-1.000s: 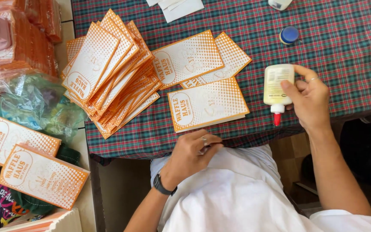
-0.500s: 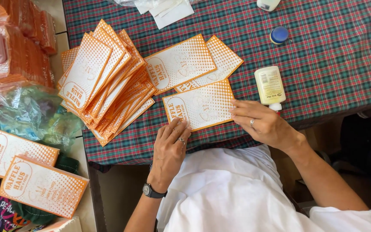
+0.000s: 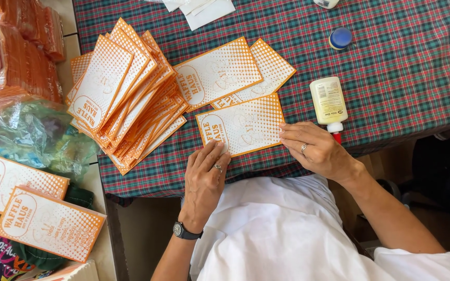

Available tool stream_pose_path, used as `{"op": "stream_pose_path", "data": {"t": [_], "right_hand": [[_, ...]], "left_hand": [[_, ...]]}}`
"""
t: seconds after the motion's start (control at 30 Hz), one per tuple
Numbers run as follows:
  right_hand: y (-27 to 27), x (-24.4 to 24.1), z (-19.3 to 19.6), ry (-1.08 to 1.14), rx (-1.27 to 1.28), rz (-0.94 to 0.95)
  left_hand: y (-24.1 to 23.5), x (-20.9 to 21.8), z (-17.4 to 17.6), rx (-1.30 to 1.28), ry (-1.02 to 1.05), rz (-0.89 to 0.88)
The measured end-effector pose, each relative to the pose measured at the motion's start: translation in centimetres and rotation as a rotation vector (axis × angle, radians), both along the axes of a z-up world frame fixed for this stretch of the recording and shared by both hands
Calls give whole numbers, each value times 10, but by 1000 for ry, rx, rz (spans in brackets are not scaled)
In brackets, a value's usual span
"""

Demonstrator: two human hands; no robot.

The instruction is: The person applies glue from a bottle onto the edges of paper sleeves and folds them closed, then gathers a large stack of the finished sleeves and aligns them by tapping the stack on a table.

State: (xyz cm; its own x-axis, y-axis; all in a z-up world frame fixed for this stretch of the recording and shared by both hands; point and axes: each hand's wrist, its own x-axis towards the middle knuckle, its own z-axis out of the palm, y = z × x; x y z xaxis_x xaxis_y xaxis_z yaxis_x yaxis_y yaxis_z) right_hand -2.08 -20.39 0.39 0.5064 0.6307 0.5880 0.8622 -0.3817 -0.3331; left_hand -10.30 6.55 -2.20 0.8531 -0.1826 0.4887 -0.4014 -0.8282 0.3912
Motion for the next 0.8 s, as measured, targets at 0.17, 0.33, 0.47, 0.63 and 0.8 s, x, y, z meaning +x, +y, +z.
{"op": "stream_pose_path", "data": {"t": [0.17,0.33,0.47,0.63,0.8], "right_hand": [[-3,7,3,97,-56,8],[-9,28,-4,229,-178,7],[-7,37,13,248,-452,-62],[-15,51,0,316,-649,-110],[-12,53,8,268,-671,-93]], "left_hand": [[-2,0,0,-21,11,19],[0,0,6,-33,21,14],[3,-3,3,-84,22,3],[-2,3,4,-207,-31,31],[-46,45,3,-139,-136,133]]}}
